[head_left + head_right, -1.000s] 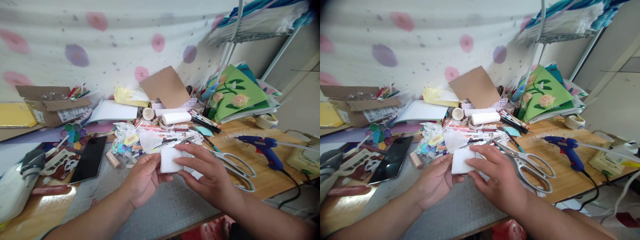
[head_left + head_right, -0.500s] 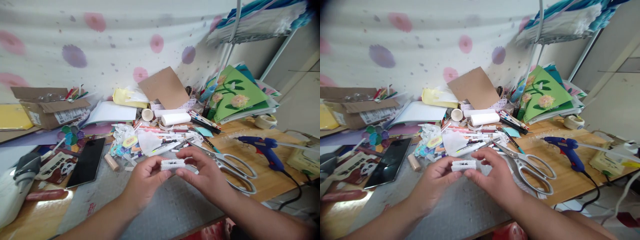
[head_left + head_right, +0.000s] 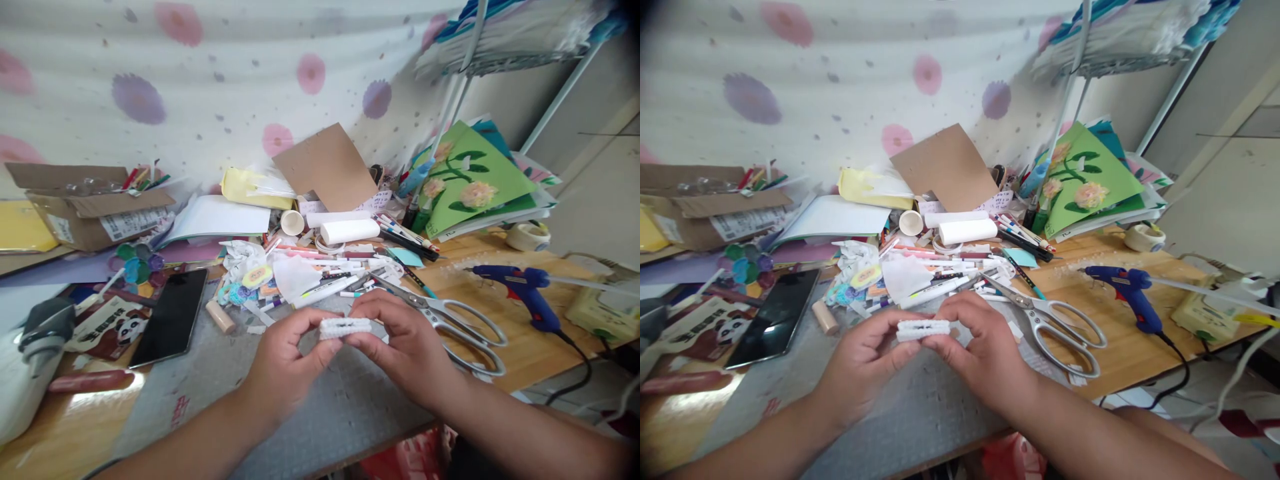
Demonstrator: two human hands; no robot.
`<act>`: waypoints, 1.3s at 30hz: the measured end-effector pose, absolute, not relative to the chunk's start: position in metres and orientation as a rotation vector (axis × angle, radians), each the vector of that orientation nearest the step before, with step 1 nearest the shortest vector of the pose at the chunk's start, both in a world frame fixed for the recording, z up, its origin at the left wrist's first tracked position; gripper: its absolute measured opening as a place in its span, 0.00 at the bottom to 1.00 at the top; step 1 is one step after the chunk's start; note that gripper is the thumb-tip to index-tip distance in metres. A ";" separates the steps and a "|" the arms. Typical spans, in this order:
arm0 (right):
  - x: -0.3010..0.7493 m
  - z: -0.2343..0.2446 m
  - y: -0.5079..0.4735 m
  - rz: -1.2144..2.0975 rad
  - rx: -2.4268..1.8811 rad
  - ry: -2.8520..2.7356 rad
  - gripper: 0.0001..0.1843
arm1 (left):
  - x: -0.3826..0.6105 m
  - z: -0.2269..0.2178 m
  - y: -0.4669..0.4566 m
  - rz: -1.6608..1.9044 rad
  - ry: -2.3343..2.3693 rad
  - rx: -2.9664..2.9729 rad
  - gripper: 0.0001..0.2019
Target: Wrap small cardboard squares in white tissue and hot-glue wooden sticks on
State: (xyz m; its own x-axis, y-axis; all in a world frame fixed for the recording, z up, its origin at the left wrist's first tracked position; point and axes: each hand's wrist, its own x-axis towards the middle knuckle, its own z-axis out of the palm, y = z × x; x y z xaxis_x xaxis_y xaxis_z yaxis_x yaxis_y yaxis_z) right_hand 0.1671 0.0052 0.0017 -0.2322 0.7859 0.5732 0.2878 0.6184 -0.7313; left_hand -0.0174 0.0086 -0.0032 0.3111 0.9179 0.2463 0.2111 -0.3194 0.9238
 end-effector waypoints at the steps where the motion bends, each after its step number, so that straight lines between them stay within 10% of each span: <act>1: 0.167 0.001 0.006 0.600 -0.869 -1.800 0.03 | -0.017 -0.004 0.009 1.091 1.002 1.762 0.09; 23: 0.172 0.000 0.000 0.497 -0.811 -1.946 0.11 | -0.020 0.003 0.009 1.228 0.827 2.017 0.08; 39: 0.175 0.005 0.003 1.180 -1.182 -1.749 0.10 | -0.015 0.000 0.014 0.946 0.930 1.226 0.12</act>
State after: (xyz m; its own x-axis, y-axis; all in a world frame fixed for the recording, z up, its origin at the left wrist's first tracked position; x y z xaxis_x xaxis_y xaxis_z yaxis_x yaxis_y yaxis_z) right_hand 0.1746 0.0029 0.0053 -0.3317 0.9414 0.0615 0.2952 0.1655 -0.9410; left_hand -0.0150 0.0144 -0.0003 0.3346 0.9403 -0.0619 -0.0783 0.0933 0.9926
